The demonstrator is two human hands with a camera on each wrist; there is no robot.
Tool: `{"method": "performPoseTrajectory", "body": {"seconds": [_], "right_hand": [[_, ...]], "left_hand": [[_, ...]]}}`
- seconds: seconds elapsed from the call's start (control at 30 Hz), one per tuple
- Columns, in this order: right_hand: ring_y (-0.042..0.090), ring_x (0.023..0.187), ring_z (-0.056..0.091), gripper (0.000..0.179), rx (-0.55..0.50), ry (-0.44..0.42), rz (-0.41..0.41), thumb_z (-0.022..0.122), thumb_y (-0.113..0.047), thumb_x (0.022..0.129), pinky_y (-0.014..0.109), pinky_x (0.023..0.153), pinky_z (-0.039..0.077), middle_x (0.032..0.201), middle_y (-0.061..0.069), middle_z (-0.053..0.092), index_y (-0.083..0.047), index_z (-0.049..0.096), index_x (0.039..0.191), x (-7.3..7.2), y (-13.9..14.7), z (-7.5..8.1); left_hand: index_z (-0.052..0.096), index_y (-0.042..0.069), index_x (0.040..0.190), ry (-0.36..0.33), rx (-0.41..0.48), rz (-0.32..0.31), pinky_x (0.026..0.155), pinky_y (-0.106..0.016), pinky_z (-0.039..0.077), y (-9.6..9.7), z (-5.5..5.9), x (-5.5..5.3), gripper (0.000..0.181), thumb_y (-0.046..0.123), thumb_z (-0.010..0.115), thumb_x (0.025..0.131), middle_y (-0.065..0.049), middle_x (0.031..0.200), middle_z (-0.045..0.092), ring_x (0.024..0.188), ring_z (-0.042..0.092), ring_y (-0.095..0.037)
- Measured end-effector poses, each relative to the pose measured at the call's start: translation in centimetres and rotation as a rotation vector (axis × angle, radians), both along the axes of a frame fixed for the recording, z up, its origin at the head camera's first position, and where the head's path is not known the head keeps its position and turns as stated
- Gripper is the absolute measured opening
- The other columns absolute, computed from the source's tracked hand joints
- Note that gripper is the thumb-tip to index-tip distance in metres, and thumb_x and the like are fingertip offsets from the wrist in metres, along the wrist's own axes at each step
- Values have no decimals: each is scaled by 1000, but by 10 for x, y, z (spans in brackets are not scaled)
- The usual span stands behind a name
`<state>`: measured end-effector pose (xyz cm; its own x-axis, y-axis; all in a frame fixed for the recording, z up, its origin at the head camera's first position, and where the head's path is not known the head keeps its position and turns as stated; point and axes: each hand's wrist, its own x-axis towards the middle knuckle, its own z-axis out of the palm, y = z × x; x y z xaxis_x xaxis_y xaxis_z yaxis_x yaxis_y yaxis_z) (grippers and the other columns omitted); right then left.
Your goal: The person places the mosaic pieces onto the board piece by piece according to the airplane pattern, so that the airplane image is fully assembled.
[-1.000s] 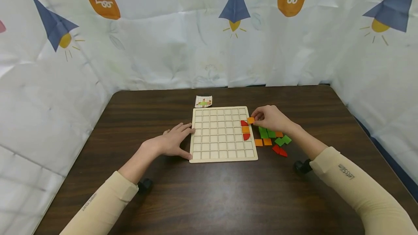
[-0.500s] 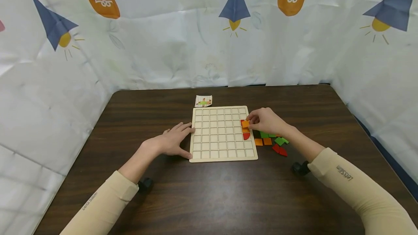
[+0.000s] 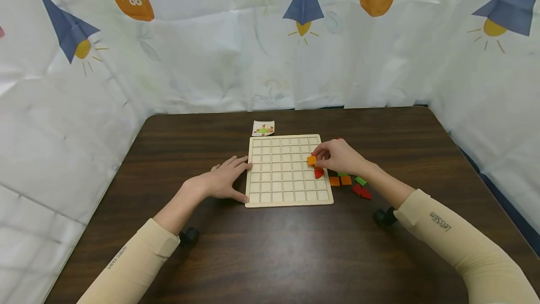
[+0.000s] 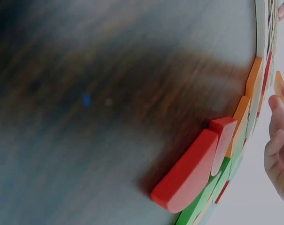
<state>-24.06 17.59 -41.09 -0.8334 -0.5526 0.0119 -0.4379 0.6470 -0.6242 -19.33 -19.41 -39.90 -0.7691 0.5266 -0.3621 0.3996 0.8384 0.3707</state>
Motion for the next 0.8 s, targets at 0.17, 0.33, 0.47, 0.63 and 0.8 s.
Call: {"method": "performPoseTrajectory", "body": {"seconds": [0.17,0.33,0.47,0.63,0.8], "right_hand": [[15,80,65,22,-18,-8,16,80,-11,91,34,72,55,87,-2,71,-1,74,110,1,-3,-2],[15,83,66,22,-23,-17,15,80,-12,91,34,75,56,88,-2,71,-2,74,109,0,-6,-5],[15,82,66,20,-18,-12,21,81,-11,90,34,75,56,87,-2,71,-2,74,108,1,-8,-3],[13,75,63,17,-10,-19,39,80,-10,91,33,71,55,84,-2,69,-2,74,105,0,-11,-3],[13,73,62,17,9,-22,53,80,-9,90,33,71,54,81,-3,68,-2,74,104,0,-15,-3]], "left_hand": [[34,11,161,-1,4,-2,111,-76,16,-1,-1,0,95,51,80,87,-16,170,14,155,5,-42],[33,12,161,-6,5,5,112,-75,14,-1,-2,0,96,51,80,87,-15,170,13,155,4,-41],[33,12,161,-6,8,5,112,-75,14,-1,-2,0,96,52,80,87,-15,170,13,155,4,-41],[33,12,161,-5,7,5,112,-75,14,-1,-3,-1,97,52,80,87,-14,170,12,155,4,-40],[32,12,162,-13,5,10,112,-75,14,-2,-3,-1,98,52,80,87,-14,170,12,155,3,-40]]}}
